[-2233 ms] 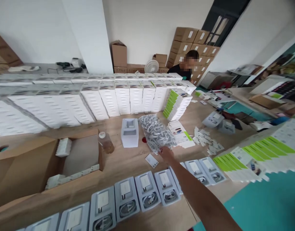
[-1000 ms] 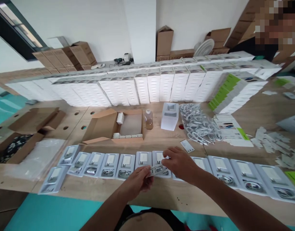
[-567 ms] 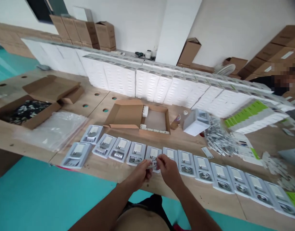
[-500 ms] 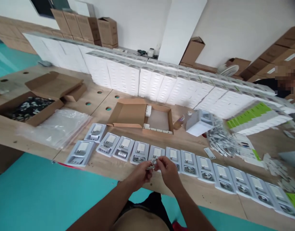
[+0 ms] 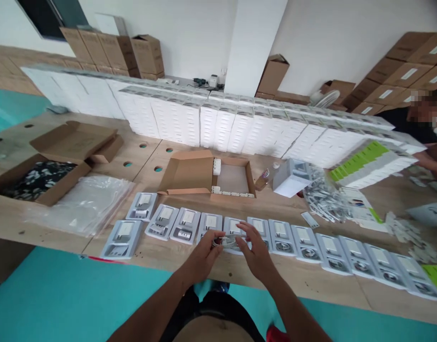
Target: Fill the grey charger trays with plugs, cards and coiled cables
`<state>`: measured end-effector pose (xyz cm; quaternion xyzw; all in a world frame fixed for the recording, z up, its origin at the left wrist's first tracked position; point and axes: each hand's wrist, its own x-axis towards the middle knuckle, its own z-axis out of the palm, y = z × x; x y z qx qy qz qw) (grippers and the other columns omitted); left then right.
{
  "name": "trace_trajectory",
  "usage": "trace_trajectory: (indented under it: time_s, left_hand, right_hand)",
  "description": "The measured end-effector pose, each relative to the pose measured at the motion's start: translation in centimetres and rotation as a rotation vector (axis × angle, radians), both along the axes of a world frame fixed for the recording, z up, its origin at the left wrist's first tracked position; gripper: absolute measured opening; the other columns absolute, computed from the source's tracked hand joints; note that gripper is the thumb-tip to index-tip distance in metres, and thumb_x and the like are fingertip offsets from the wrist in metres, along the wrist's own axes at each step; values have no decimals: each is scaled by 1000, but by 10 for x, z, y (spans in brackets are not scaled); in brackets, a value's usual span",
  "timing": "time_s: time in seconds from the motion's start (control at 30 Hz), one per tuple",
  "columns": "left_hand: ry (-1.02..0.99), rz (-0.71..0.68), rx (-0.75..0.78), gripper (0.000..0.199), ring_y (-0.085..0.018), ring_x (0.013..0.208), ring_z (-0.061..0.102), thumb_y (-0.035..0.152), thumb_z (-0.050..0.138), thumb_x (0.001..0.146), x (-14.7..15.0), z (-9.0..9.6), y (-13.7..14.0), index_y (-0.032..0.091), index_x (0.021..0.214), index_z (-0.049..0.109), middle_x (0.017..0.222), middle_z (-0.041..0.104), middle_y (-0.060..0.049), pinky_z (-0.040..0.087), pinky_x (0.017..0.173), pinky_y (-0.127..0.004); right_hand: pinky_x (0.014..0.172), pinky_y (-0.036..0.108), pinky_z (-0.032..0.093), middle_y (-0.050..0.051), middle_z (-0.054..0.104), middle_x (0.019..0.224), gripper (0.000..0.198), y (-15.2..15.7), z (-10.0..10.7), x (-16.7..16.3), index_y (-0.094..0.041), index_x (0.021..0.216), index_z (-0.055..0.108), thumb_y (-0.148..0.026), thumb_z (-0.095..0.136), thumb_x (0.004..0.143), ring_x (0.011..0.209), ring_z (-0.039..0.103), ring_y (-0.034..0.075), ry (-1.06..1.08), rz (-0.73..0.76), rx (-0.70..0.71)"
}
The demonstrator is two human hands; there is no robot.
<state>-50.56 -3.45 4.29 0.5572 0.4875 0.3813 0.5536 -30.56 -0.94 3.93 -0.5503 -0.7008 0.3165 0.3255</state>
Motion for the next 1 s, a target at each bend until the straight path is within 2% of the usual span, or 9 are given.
trace_trajectory:
  time_s: [0.07,0.13,0.27,0.33,0.47,0.57,0.73,0.87,1.0]
  left_hand:
    - [53,-30,48,33,-21,105,52,28,49,89,5,9,1,22,122,53,114,57,-7,39,97,-35]
    - [49,-10,-11,37,-19,97,56,28,52,88,13,9,3,22,124,50,110,59,-7,44,89,-33]
    - [29,-44,-303,30,-12,55,54,41,48,89,30,-6,8,17,106,53,72,61,-1,38,49,-22]
    - [67,-99,-375,29,-9,46,51,45,45,90,34,-11,11,17,91,54,70,60,0,31,42,-21]
    - [336,-169,-159,29,-11,48,53,40,40,92,34,-13,24,18,89,60,69,62,0,39,53,-25]
    - [548,-211,35,33,-17,57,58,32,34,94,29,-17,40,18,104,62,63,62,-2,43,66,-29]
    - [605,-253,90,32,-19,69,63,28,32,94,1,-25,57,19,99,62,78,69,-7,45,67,-30]
    - [381,-265,-38,35,-16,51,59,37,30,95,-32,-34,64,21,91,61,59,61,0,45,57,-27]
    - [75,-242,-231,30,-16,58,62,43,41,90,-52,-47,74,19,89,59,68,63,-1,49,57,-27]
  right_hand:
    - [74,33,53,5,70,94,28,7,-1,7,-22,108,65,-39,50,92,82,65,20,91,99,-190]
    - [68,29,52,2,71,81,25,11,-7,12,-22,101,68,-37,50,92,69,64,17,138,119,-235]
    - [80,30,50,2,71,96,19,9,-21,22,-24,102,68,-30,53,91,88,65,18,54,137,-44]
    - [80,29,48,2,71,96,19,7,-24,28,-25,103,67,-28,51,93,88,65,18,-49,159,9]
    - [76,31,43,7,68,91,21,6,-21,33,-21,86,69,-24,49,94,89,61,21,-413,106,137]
    - [66,29,38,7,67,85,17,9,-16,20,-20,82,65,-22,50,91,80,61,20,-513,-23,73]
    - [58,26,37,0,65,70,15,19,-23,-33,-22,83,57,-29,48,92,64,61,16,-62,-249,-169]
    - [55,26,43,-2,61,62,18,24,-40,-80,-22,81,53,-37,48,90,55,61,16,347,-367,-275]
    - [45,25,39,0,62,65,25,21,-52,-112,-21,81,53,-45,54,86,55,63,18,659,-458,-382]
